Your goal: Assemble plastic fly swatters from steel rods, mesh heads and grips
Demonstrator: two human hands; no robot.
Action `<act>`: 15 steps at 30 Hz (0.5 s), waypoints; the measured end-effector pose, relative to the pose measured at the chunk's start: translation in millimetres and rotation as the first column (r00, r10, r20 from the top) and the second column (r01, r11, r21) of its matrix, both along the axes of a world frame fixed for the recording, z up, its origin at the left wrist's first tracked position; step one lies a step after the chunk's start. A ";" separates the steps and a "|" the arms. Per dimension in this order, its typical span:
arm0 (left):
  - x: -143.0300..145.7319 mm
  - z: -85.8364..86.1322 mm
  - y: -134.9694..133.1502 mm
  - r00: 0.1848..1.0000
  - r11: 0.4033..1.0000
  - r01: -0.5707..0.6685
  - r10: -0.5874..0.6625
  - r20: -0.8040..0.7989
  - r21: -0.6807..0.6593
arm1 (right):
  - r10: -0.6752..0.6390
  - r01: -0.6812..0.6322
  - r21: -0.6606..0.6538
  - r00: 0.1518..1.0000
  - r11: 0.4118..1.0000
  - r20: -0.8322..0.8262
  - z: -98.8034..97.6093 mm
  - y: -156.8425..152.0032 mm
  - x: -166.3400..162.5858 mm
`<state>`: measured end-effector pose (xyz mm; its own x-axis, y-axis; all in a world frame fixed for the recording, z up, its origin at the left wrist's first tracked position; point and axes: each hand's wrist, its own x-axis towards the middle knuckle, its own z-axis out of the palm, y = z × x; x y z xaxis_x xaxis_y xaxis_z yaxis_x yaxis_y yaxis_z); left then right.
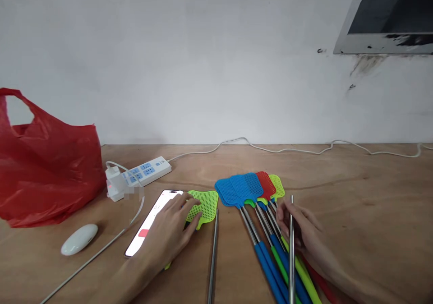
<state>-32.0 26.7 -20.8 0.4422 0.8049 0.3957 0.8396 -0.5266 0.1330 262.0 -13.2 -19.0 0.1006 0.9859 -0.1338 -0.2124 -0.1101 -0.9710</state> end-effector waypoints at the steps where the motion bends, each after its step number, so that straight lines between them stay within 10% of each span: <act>1: 1.3 -1.2 -1.2 0.998 0.998 0.056 -0.056 0.001 -0.022 | 0.001 -0.001 0.003 1.000 1.000 -0.001 0.6 0.4 -0.3; 15: 15.5 15.2 -30.2 0.903 0.875 0.335 -0.191 0.386 -0.350 | 0.180 -0.165 0.086 0.959 0.983 -0.219 7.7 -4.9 0.1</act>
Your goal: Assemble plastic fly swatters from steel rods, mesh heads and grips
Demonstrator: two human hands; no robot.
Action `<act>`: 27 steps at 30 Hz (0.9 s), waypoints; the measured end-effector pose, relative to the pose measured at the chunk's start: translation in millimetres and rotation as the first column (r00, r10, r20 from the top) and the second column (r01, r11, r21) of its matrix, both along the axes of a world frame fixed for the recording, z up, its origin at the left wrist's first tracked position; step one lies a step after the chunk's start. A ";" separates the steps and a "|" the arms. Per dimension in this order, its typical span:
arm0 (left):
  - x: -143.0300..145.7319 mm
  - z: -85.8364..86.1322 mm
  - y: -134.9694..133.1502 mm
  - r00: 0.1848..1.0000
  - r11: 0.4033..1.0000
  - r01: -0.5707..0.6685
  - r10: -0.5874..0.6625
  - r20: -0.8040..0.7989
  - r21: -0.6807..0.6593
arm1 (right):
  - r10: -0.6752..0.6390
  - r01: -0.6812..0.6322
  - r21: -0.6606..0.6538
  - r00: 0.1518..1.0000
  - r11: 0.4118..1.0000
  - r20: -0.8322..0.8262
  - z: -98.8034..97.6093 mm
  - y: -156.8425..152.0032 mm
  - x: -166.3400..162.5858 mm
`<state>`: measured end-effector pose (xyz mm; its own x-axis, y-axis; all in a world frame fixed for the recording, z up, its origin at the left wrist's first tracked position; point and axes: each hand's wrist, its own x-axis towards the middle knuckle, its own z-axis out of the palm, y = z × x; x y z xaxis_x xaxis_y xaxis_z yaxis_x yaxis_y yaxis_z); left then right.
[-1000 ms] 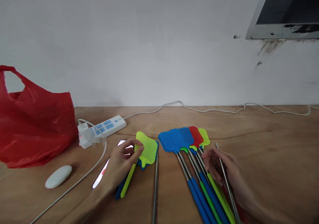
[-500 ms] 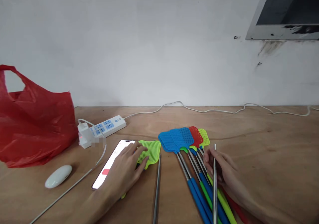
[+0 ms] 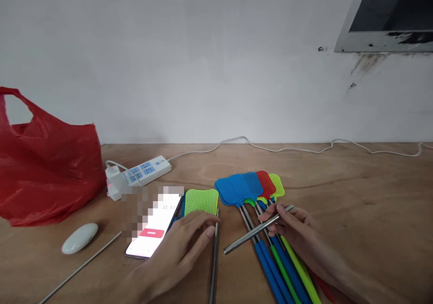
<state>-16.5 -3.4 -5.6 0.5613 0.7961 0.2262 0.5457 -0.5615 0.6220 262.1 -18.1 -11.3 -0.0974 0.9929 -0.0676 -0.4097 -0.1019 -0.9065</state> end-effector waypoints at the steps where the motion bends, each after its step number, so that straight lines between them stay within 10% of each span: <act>1: 1.5 -0.7 -3.4 1.000 1.000 0.015 -0.015 -0.002 -0.016 | 0.021 -0.021 0.017 1.000 1.000 0.002 -1.2 -0.4 -0.1; 10: 17.6 3.7 -14.4 0.991 0.997 0.035 -0.043 -0.127 -0.065 | 0.095 -0.218 0.228 0.886 0.949 0.455 -13.7 -8.2 2.6; 17: 13.2 38.8 -14.0 0.952 0.986 0.119 -0.081 -0.296 0.113 | -0.318 -0.470 0.516 0.439 0.716 0.841 22.9 -21.1 14.1; 23: 4.8 47.2 -23.7 0.900 0.947 0.220 -0.103 -0.425 0.236 | -0.361 -0.708 0.347 0.137 0.615 0.922 36.1 -26.3 18.3; 27: 3.2 53.5 -24.7 0.904 0.940 0.254 -0.148 -0.400 0.227 | -0.342 -0.741 0.299 0.099 0.602 0.935 28.5 -27.1 17.0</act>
